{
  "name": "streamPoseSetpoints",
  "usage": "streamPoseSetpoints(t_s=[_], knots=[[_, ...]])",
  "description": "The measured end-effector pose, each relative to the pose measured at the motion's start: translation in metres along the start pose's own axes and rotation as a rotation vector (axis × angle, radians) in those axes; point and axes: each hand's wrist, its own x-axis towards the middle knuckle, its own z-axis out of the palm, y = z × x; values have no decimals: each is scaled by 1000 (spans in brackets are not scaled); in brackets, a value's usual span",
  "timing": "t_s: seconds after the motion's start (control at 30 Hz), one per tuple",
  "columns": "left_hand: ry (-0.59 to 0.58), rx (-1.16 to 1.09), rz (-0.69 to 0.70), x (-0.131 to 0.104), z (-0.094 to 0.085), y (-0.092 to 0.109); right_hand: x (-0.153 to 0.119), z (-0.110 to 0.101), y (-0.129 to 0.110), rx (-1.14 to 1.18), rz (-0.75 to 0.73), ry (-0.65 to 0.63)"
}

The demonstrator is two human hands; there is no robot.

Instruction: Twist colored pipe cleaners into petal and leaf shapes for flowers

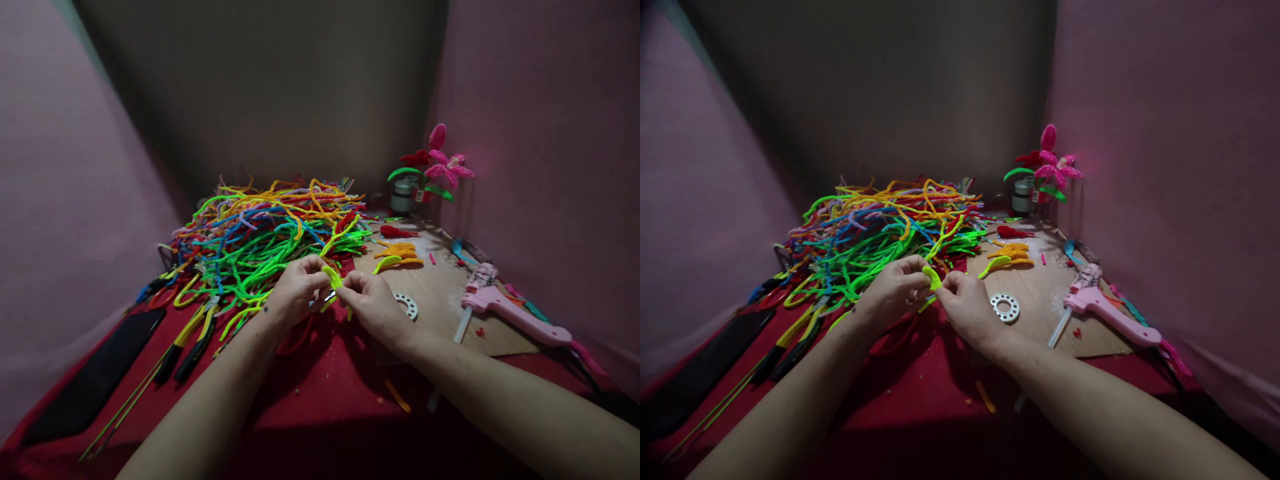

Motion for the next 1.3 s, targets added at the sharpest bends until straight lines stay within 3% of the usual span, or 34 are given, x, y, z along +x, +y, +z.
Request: streamPoseSetpoints(t_s=[0.2, 0.53, 0.67, 0.83, 1.0, 1.17, 1.23, 1.3], knots=[[32, 94, 140, 1, 5, -7, -1, 0, -1, -16, -16, -6], [-36, 32, -10, -1, -4, 3, -2, -1, -3, 137, 96, -6], [16, 106, -12, -2, -1, 2, -1, -1, -4, 167, 119, -6], [221, 376, 240, -5, 7, -1, 0, -2, -4, 196, 146, -12], [228, 468, 394, -6, 7, -4, 1, -4, -7, 260, 181, -37], [232, 575, 665, -13, 10, -7, 0, -6, -9, 395, 290, -107], [222, 558, 659, -13, 9, -5, 0, -6, -9, 436, 346, -149], [209, 478, 548, -10, 7, -1, 0, -6, -9, 458, 336, -164]])
